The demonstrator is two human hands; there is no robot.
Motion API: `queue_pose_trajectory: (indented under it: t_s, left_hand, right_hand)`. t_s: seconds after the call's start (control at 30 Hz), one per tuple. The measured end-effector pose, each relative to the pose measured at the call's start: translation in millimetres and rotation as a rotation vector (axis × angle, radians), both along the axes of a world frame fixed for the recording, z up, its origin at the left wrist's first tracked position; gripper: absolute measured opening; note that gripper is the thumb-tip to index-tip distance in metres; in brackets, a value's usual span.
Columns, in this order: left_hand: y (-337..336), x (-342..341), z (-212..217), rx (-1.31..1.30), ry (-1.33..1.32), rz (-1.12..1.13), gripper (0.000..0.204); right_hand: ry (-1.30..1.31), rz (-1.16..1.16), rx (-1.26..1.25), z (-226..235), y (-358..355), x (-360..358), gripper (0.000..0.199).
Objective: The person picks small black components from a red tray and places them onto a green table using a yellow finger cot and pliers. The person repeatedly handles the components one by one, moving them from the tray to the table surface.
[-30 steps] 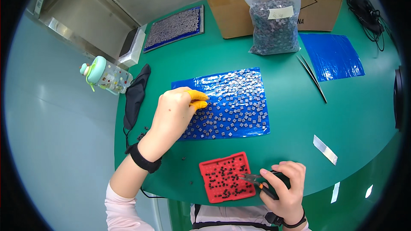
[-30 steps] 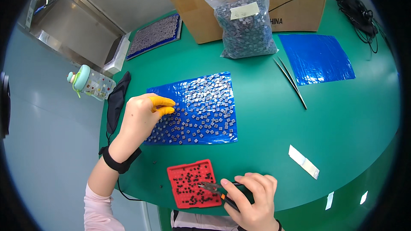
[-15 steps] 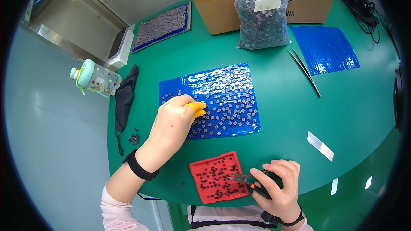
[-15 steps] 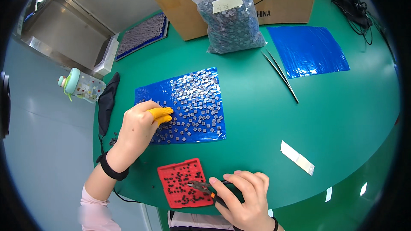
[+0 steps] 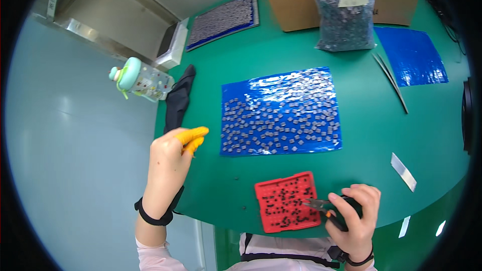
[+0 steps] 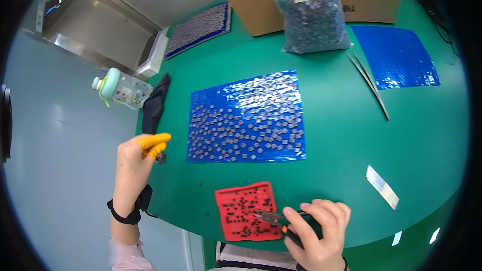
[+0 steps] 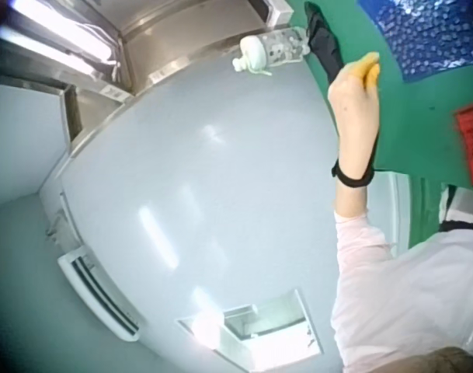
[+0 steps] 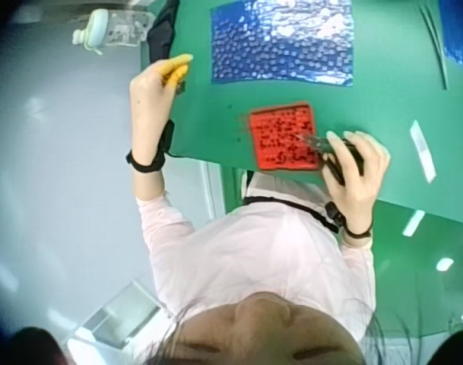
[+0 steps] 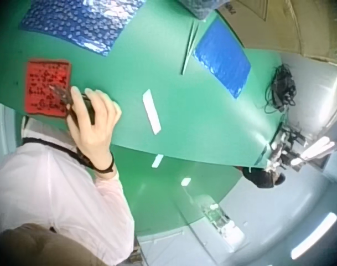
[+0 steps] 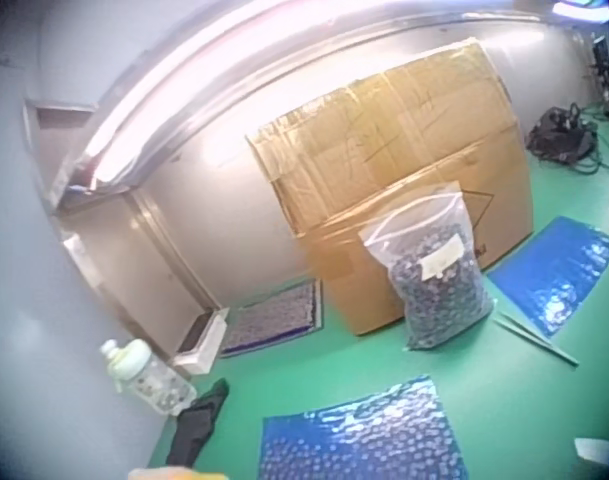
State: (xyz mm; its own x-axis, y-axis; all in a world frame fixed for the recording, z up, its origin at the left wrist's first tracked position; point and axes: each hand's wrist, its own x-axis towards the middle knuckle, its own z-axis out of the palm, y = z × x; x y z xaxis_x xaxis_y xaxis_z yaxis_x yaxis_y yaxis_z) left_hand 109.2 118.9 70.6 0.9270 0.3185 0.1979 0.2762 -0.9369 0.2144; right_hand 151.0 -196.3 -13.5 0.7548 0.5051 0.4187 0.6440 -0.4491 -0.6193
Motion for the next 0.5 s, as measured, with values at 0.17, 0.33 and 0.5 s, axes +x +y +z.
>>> queue_pose_trajectory:
  t_s: [0.17, 0.33, 0.5]
  left_hand:
    - [31.2, -49.0, -19.7, 0.087, 0.095, 0.111, 0.023]
    - [35.8, -62.0, -35.6, 0.087, 0.102, 0.188, 0.024]
    - [33.8, -61.2, -43.6, 0.000, 0.057, 0.178, 0.023]
  right_hand:
    - [-0.014, 0.022, -0.018, -0.2, 3.6, -2.1, 0.049]
    - [-0.021, 0.010, -0.034, -0.1, 7.2, -2.7, 0.050]
    - [-0.025, -0.009, -0.030, -1.3, 6.6, -2.2, 0.051]
